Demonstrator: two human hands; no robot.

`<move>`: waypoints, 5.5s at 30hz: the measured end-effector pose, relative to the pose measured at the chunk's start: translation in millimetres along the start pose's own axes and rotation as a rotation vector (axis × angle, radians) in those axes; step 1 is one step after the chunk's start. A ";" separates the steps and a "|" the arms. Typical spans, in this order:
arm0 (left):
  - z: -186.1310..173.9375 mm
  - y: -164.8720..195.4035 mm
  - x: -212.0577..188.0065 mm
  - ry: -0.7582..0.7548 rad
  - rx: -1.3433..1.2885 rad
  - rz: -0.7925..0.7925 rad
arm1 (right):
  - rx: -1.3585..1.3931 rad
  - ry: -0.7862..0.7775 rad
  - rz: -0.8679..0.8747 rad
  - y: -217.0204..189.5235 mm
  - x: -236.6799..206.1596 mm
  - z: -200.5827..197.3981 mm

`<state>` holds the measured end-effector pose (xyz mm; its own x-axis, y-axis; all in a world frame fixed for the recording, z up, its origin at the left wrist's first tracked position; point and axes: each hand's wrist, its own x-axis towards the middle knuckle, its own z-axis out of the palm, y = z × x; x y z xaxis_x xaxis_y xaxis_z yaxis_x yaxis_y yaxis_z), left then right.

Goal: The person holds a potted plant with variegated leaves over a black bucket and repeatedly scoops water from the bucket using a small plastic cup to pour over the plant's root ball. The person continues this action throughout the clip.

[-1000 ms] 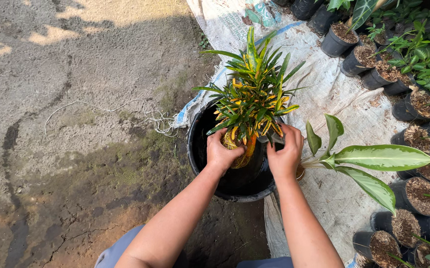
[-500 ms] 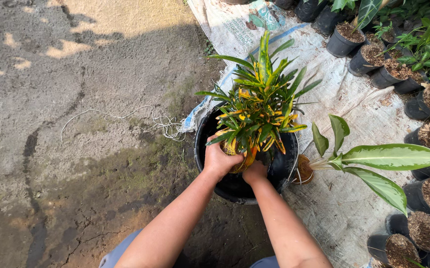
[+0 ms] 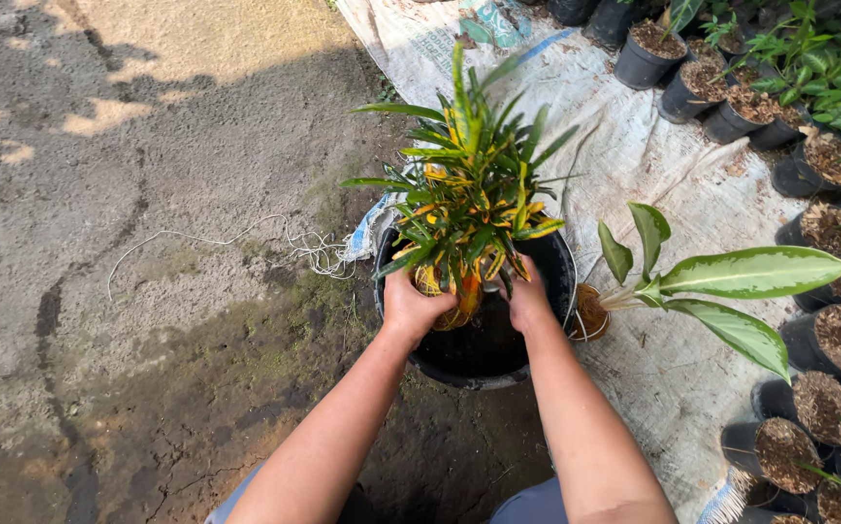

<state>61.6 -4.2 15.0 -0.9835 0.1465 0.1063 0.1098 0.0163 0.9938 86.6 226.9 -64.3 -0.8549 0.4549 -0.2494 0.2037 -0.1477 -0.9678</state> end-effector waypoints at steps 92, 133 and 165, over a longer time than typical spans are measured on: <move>6.8 -5.3 -2.2 0.014 0.070 -0.105 | 0.125 -0.057 -0.115 -37.4 -13.5 -6.9; 29.2 -23.2 0.0 0.097 0.141 -0.233 | -1.207 0.317 -1.083 -145.3 -105.9 35.4; 6.7 -32.1 -4.8 0.055 0.155 -0.171 | -0.247 0.022 -0.118 6.0 -2.0 7.9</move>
<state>63.7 1.2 -17.6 -0.9955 0.0747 -0.0576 -0.0425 0.1890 0.9811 85.8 218.1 -69.4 -0.8698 0.4753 -0.1321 0.2153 0.1249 -0.9685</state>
